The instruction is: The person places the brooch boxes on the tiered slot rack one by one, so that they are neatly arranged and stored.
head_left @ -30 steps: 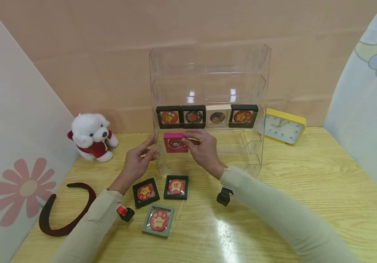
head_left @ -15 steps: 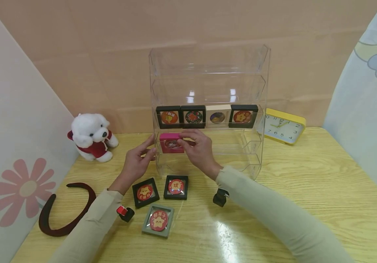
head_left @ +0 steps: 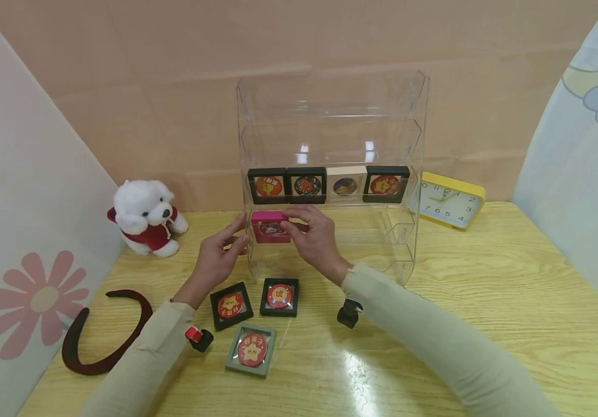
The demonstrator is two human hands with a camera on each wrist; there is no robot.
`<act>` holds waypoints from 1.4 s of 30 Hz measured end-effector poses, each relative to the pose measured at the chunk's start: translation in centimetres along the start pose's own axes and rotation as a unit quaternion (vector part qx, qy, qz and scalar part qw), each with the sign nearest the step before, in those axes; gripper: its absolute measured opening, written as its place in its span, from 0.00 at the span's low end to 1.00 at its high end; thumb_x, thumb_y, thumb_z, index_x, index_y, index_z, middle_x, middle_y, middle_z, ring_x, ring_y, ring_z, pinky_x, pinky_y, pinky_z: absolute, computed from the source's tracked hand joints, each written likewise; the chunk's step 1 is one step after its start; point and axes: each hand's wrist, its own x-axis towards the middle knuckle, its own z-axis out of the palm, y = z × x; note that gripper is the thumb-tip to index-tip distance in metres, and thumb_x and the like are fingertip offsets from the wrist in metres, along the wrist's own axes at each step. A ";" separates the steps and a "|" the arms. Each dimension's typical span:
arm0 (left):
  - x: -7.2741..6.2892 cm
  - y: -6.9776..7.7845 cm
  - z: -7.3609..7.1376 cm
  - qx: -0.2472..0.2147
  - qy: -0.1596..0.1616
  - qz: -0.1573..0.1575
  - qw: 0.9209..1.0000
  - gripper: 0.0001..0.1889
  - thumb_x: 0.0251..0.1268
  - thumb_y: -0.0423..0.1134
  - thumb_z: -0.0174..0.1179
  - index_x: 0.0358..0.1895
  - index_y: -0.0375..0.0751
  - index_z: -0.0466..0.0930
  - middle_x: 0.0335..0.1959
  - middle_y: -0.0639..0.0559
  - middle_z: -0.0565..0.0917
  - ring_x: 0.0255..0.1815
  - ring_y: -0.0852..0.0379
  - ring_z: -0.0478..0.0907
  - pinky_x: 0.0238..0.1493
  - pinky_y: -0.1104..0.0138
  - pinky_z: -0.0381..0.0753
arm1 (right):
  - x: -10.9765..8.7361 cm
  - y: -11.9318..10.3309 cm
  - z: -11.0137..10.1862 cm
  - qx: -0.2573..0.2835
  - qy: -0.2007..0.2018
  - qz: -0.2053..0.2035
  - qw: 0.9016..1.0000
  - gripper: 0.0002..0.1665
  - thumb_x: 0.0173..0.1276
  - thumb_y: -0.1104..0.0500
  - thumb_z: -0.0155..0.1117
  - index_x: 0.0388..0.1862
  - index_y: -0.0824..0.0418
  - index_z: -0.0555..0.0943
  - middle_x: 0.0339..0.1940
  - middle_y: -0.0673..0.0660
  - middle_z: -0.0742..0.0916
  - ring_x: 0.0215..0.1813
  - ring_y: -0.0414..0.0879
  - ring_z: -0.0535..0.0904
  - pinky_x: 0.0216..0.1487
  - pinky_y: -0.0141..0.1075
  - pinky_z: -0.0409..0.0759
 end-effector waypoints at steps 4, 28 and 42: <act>0.0 -0.6 0.1 -0.003 0.001 -0.003 1.000 0.24 0.67 0.22 0.52 0.66 0.27 0.64 0.58 0.30 0.73 0.42 0.37 0.81 0.37 0.58 0.84 | 0.1 -1.5 -0.4 -0.002 -0.001 0.002 1.000 0.11 0.57 0.77 0.66 0.41 0.78 0.81 0.44 0.69 0.82 0.46 0.60 0.81 0.42 0.45 0.83; 0.0 0.3 0.0 -0.004 0.002 -0.019 1.000 0.24 0.67 0.23 0.53 0.66 0.29 0.65 0.59 0.31 0.73 0.42 0.39 0.81 0.37 0.59 0.84 | -3.6 -3.6 -1.6 -0.006 -0.083 -0.011 0.996 0.13 0.59 0.66 0.71 0.43 0.68 0.84 0.43 0.56 0.85 0.44 0.47 0.81 0.36 0.34 0.83; -0.1 0.1 0.1 -0.014 0.009 -0.007 1.000 0.24 0.67 0.23 0.53 0.66 0.27 0.65 0.58 0.30 0.73 0.40 0.38 0.81 0.37 0.60 0.84 | -7.1 -2.8 -2.2 -0.102 -0.224 0.050 0.968 0.14 0.60 0.61 0.70 0.45 0.64 0.84 0.42 0.56 0.86 0.34 0.39 0.80 0.29 0.32 0.80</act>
